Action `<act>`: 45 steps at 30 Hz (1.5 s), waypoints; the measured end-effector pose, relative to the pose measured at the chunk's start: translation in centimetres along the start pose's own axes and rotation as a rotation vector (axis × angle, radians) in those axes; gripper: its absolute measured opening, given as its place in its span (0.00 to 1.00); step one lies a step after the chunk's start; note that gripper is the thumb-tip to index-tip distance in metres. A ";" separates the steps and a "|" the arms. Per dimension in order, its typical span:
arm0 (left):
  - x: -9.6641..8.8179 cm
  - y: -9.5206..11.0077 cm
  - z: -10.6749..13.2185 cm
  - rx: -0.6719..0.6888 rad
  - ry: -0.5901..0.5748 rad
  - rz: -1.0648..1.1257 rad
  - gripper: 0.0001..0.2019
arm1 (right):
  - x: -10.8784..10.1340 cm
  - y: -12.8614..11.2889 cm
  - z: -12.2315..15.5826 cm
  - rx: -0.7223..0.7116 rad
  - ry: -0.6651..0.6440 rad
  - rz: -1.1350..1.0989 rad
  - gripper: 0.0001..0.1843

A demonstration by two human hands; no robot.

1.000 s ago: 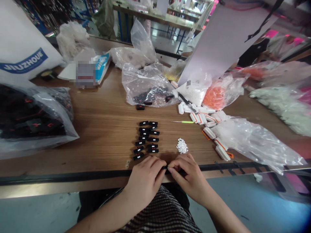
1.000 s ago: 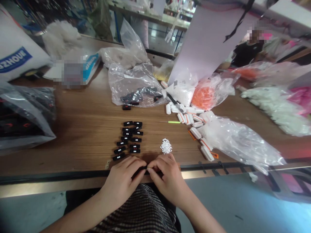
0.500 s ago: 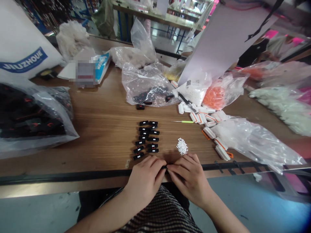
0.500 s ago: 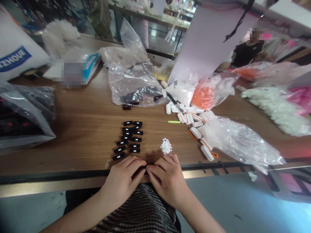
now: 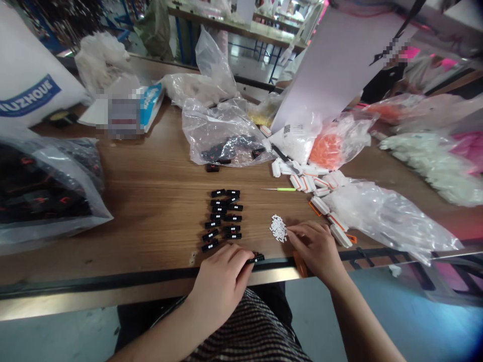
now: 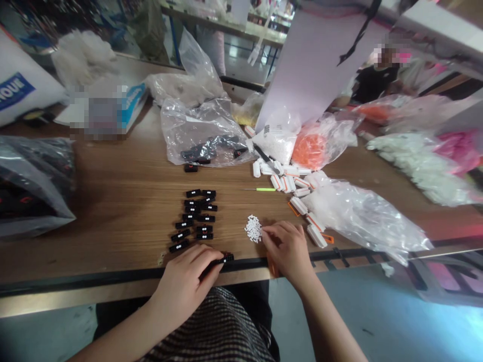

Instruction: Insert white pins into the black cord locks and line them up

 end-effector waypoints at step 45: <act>0.5 -0.5 0.4 -0.034 -0.047 0.018 0.06 | 2.5 -7.8 2.9 0.004 -0.238 -0.378 0.07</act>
Point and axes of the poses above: each hand's wrist, its own z-axis away from the middle knuckle, its own x-axis out of the palm, y = z × x, the point moved 10 cm from there along -z, towards the middle knuckle, and after that the axes turned 6 degrees about y, right-handed, at the moved point
